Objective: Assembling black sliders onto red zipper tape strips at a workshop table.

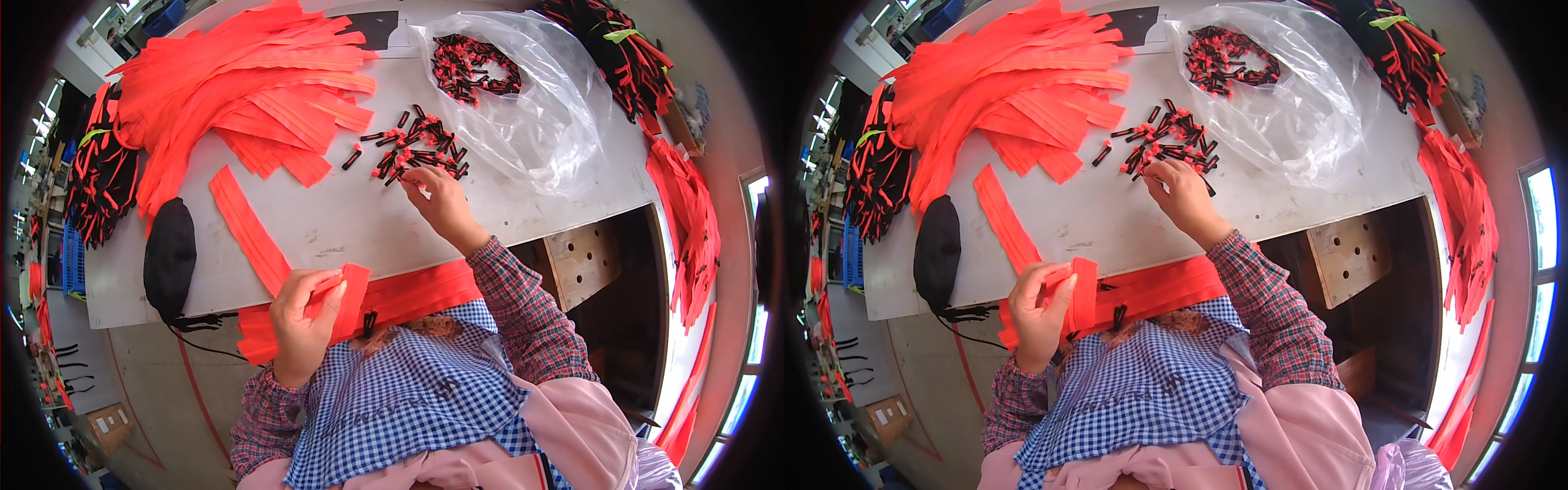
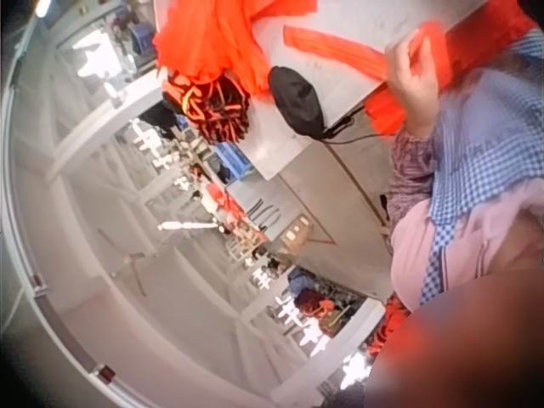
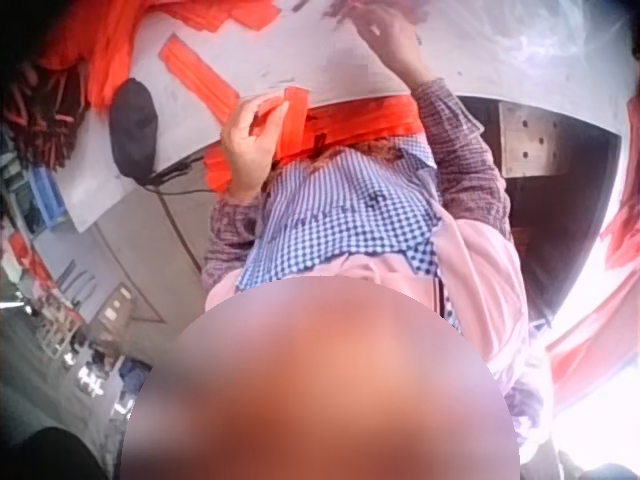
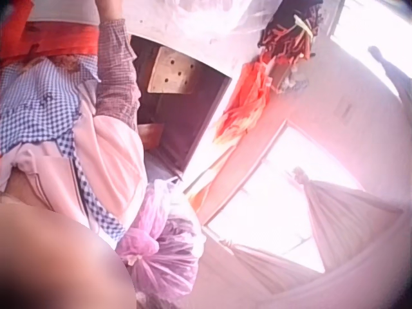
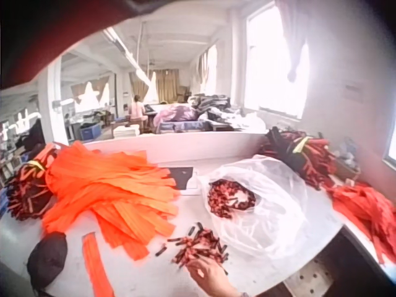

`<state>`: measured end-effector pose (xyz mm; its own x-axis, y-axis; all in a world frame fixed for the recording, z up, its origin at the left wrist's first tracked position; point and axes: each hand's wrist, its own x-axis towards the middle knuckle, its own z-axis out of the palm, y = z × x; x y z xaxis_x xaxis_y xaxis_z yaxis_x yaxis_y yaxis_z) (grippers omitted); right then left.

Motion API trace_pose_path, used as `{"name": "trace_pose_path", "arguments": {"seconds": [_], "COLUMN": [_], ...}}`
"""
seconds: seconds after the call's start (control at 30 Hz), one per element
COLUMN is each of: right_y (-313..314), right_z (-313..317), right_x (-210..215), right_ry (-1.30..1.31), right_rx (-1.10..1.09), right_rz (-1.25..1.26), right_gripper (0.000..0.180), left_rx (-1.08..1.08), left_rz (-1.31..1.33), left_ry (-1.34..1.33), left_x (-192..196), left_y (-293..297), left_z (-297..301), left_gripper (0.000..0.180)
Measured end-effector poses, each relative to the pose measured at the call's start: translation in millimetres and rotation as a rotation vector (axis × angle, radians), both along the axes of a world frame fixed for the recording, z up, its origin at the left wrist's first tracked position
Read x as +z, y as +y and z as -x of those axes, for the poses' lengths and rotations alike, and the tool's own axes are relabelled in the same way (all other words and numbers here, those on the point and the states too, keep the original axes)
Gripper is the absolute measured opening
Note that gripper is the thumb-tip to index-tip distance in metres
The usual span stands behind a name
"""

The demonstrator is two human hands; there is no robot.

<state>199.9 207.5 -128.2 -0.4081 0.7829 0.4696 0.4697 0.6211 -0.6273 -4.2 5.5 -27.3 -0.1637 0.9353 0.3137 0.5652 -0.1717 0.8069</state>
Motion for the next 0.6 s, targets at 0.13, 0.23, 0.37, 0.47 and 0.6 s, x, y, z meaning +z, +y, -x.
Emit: {"name": "trace_pose_path", "arguments": {"seconds": [0.13,0.23,0.37,0.47,0.6], "right_y": [-34,-64,-95,-104,-107], "right_z": [-16,-23,-9,4,9], "right_x": [46,78,99,102,104], "right_ry": [0.388,0.645,0.671,0.678,0.619], "right_rx": [0.229,0.554,0.628,0.600,0.591], "right_rz": [0.572,0.915,1.033,0.978,0.899], "right_gripper": [0.014,0.019,0.021,0.022,0.022], "left_rx": [0.014,-0.002,-0.064,-0.074,-0.093], "left_rz": [0.000,-0.012,-0.026,-0.044,-0.064], "left_ry": [-0.002,0.001,0.017,-0.011,-0.032], "left_x": [7,15,24,26,25], "left_y": [9,15,16,14,10], "left_z": [3,0,-8,-12,-12], "left_gripper": [0.016,0.016,0.017,0.016,0.016]}}
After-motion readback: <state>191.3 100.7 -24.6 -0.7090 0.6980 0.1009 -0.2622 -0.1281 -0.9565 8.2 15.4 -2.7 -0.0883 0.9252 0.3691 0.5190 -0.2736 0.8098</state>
